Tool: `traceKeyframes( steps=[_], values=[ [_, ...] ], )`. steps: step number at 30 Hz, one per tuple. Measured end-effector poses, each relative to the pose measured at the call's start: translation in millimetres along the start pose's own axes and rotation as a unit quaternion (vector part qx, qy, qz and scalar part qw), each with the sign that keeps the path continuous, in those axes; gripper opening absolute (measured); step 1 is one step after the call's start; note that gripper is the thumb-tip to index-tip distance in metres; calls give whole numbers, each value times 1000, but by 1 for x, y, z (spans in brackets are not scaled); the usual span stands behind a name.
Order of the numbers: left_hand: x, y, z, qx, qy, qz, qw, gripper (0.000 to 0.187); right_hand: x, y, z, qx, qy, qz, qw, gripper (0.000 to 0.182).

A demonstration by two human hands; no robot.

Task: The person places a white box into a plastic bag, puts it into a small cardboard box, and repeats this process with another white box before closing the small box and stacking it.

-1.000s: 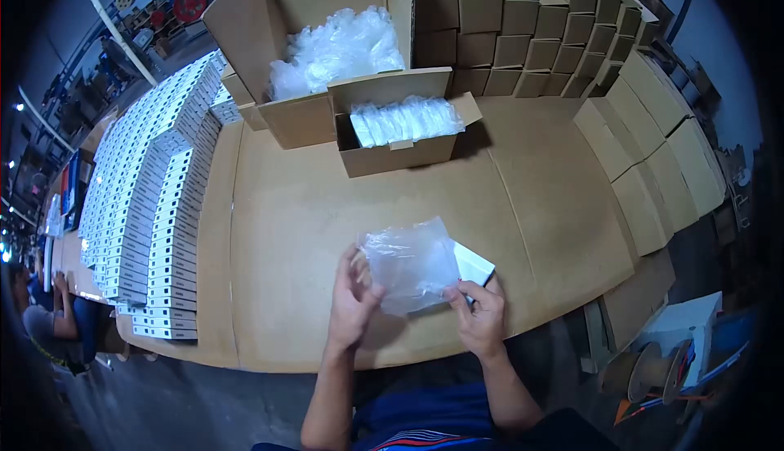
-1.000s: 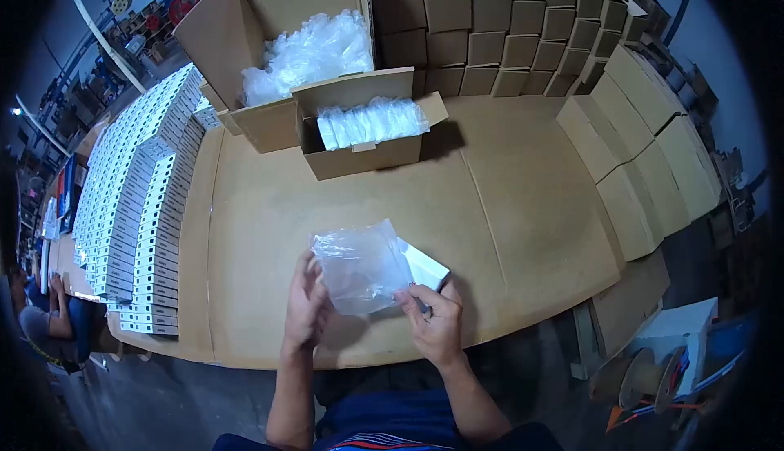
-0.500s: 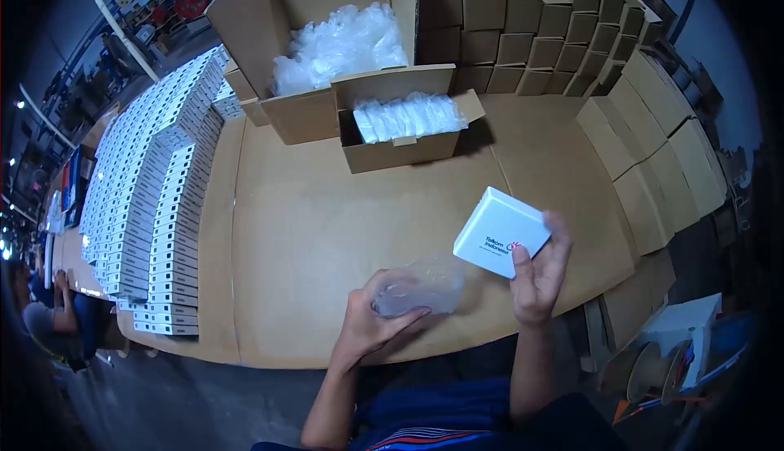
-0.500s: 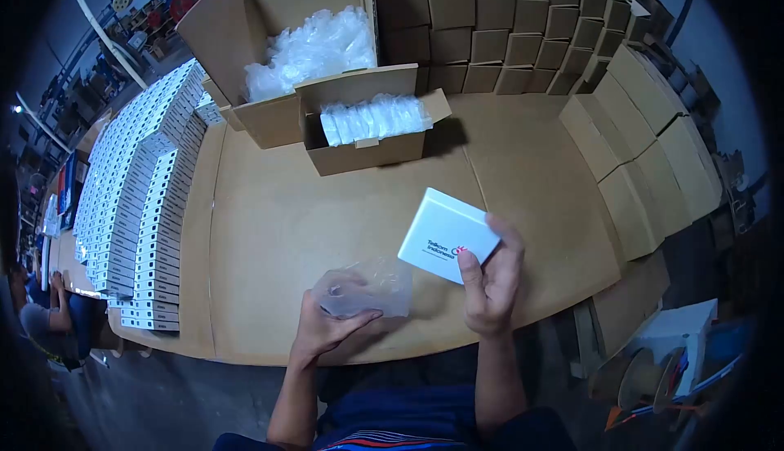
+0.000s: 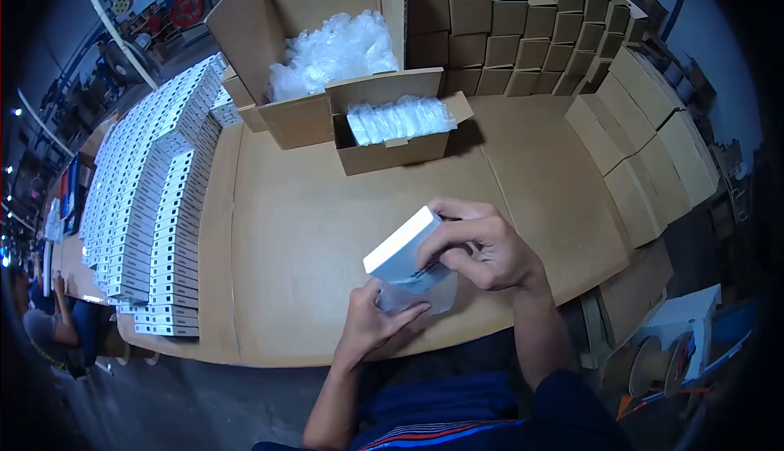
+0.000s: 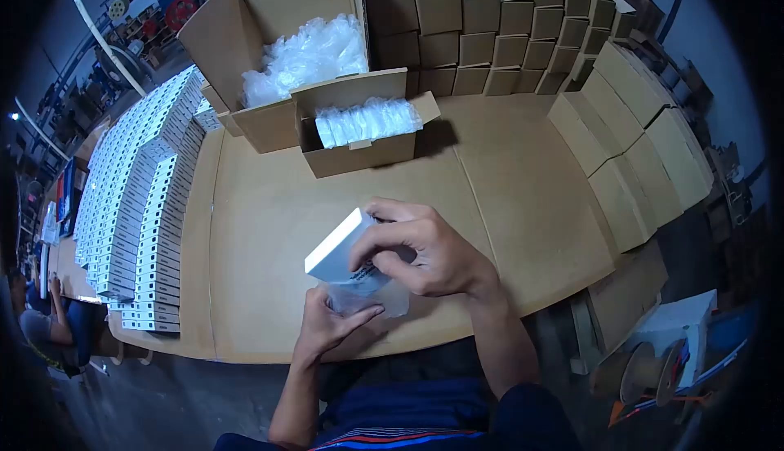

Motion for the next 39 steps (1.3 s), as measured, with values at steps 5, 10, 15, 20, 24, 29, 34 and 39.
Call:
traceKeyframes(
  steps=[5, 10, 15, 20, 24, 29, 34, 39],
  values=[
    [-4, -3, -3, -6, 34, -42, 999, 43, 3, 7, 3, -15, 1, -14, 1000, 30],
    [-6, -3, -4, -15, -50, -65, 997, 45, 7, 4, 11, 41, 120, -18, 992, 35],
    [-9, -4, -8, -20, -76, -40, 996, 48, 13, -7, 24, 59, 182, -8, 981, 32],
    [-14, -5, -14, -20, -79, -58, 995, 49, 18, -12, 37, 51, 262, 3, 964, 30],
    [-18, -6, -16, -28, -122, -55, 991, 50, 18, -10, 36, 73, 289, 3, 955, 29],
    [-19, -5, -18, -52, -101, -22, 993, 50, 19, -14, 39, 125, 238, 31, 963, 30],
    [-11, -6, -12, -73, -129, 13, 989, 60, 22, -16, 42, 172, 150, 96, 969, 23],
    [-3, -11, -30, -52, -264, 65, 961, 40, 28, -22, 62, 195, 6, 151, 969, 15]
  ],
)
Point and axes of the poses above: each hand's wrist, its own y-axis towards the middle knuckle, its own x-axis out of the palm, z = x × y, the point moved 2 cm from there along y, towards the middle knuckle, and after that the axes turned 2 degrees about -z, right-handed, at the moved point
